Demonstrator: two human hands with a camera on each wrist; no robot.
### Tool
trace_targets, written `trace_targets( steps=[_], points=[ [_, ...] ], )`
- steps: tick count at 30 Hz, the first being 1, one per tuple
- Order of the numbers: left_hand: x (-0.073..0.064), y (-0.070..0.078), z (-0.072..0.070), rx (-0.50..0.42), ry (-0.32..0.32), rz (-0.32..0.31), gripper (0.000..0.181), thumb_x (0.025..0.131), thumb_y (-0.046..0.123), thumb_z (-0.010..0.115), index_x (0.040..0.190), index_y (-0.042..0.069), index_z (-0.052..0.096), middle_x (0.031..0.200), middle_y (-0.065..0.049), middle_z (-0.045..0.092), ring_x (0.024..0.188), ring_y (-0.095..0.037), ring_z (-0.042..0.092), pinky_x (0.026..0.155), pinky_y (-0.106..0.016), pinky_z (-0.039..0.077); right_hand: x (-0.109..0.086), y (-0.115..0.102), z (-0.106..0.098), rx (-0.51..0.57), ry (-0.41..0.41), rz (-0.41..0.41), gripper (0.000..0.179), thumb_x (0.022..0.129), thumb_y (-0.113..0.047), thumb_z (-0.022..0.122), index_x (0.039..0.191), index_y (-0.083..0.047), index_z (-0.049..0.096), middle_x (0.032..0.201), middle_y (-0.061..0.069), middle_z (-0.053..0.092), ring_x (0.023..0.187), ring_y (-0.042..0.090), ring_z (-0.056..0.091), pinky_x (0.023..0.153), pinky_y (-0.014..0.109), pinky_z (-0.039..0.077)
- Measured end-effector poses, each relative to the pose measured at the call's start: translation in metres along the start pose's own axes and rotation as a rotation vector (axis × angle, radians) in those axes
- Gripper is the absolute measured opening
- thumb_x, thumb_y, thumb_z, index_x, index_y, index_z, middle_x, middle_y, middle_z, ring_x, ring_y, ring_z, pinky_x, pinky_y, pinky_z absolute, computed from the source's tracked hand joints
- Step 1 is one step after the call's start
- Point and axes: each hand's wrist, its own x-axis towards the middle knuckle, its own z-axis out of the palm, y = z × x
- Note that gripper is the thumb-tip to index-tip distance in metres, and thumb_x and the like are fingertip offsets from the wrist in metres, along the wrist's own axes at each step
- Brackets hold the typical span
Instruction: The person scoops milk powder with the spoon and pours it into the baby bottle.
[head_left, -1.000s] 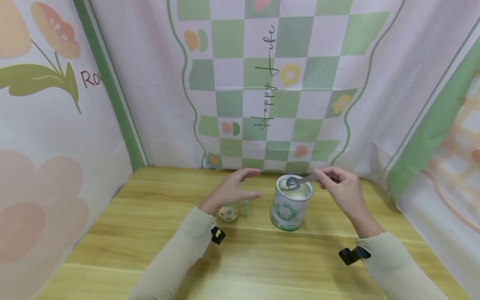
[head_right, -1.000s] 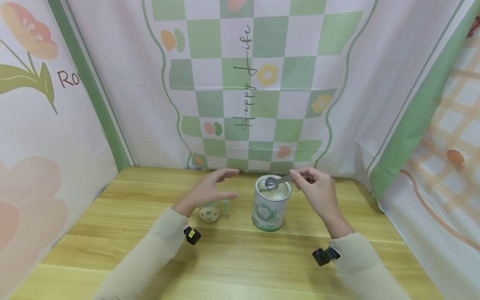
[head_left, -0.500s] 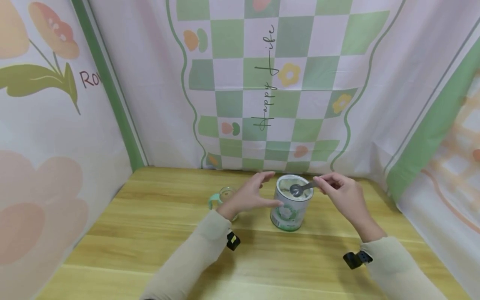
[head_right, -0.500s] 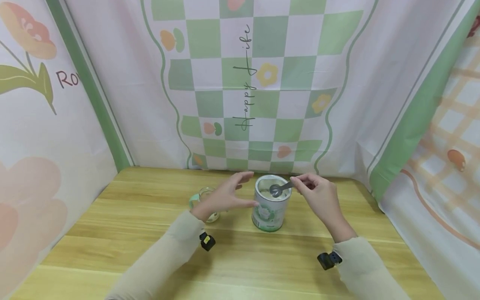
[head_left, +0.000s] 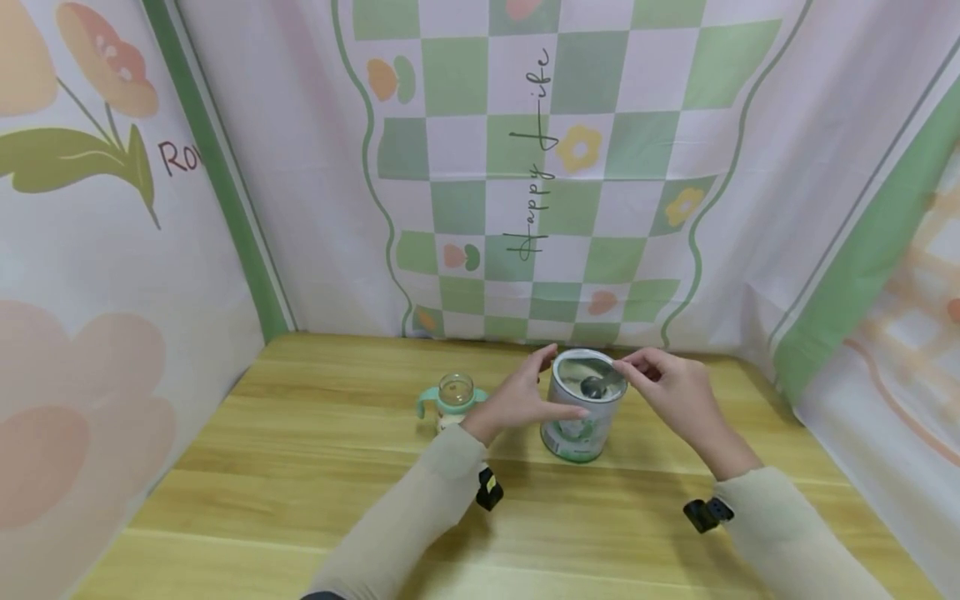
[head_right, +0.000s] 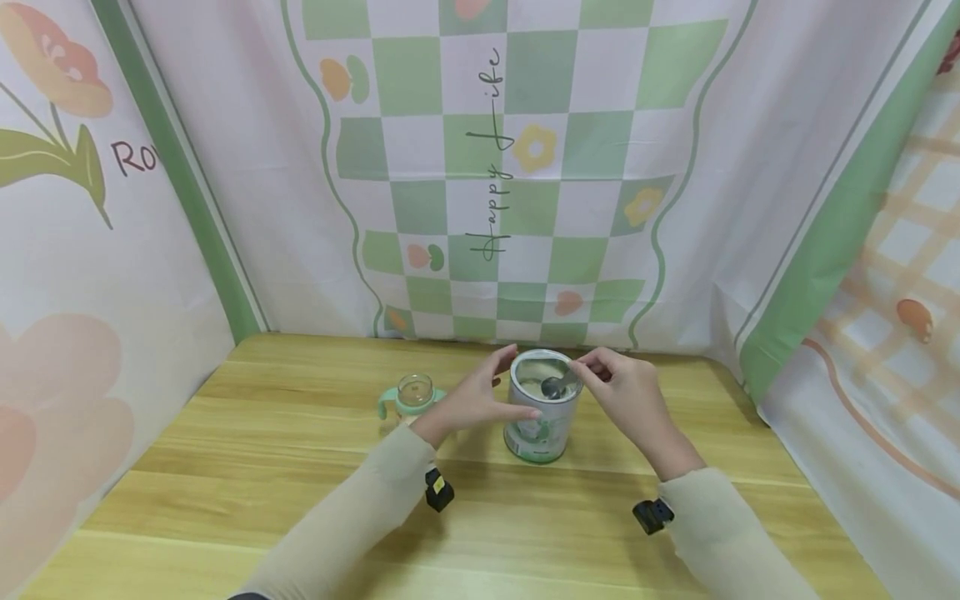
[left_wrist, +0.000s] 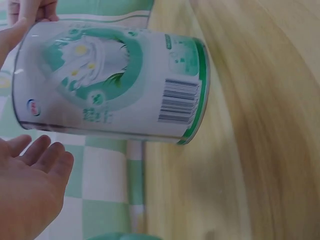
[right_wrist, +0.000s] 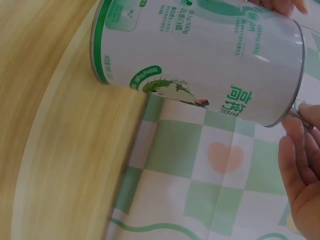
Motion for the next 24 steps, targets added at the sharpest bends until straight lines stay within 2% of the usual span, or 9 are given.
trace_targets(
  steps=[3,9,17,20,24],
  points=[
    [0.003,-0.001,0.005,-0.029,0.016,-0.027,0.113,0.075,0.046,0.088,0.16,0.015,0.021,0.158,-0.001,0.034,0.142,-0.02,0.036,0.112,-0.048,0.034,0.002,0.0,0.002,-0.019,0.003,-0.049,0.008,0.084,-0.008,0.082,0.082,-0.01,0.074,0.069,-0.005,0.067,0.056,0.006,0.057,0.051,0.025,0.047],
    [0.007,-0.002,0.014,-0.082,0.029,-0.08,0.116,0.073,0.047,0.09,0.161,0.019,0.019,0.157,0.0,0.036,0.139,-0.019,0.039,0.11,-0.048,0.036,0.005,0.001,0.004,-0.036,-0.03,-0.081,0.009,0.086,-0.009,0.081,0.082,-0.01,0.073,0.068,-0.006,0.064,0.055,0.005,0.053,0.049,0.027,0.046],
    [0.012,-0.004,0.021,-0.174,0.027,-0.081,0.113,0.075,0.041,0.09,0.161,0.022,0.019,0.15,0.001,0.042,0.13,-0.019,0.047,0.106,-0.043,0.04,0.011,-0.001,0.005,-0.075,-0.079,-0.123,0.012,0.086,-0.007,0.08,0.078,-0.01,0.071,0.066,-0.006,0.062,0.053,0.003,0.049,0.047,0.026,0.044],
    [0.015,-0.005,0.023,-0.208,0.016,-0.055,0.107,0.076,0.037,0.09,0.159,0.023,0.024,0.146,-0.002,0.046,0.127,-0.021,0.051,0.102,-0.039,0.043,0.012,-0.002,0.005,-0.075,-0.102,-0.139,0.012,0.086,-0.007,0.08,0.079,-0.009,0.071,0.066,-0.006,0.063,0.054,0.003,0.05,0.048,0.026,0.046],
    [0.019,-0.008,0.024,-0.249,-0.018,0.064,0.089,0.079,0.027,0.088,0.152,0.023,0.036,0.141,-0.01,0.051,0.123,-0.026,0.055,0.098,-0.036,0.045,0.014,-0.004,0.005,-0.069,-0.131,-0.145,0.011,0.086,-0.006,0.079,0.079,-0.008,0.071,0.068,-0.004,0.064,0.056,0.004,0.054,0.05,0.028,0.049]
  ],
)
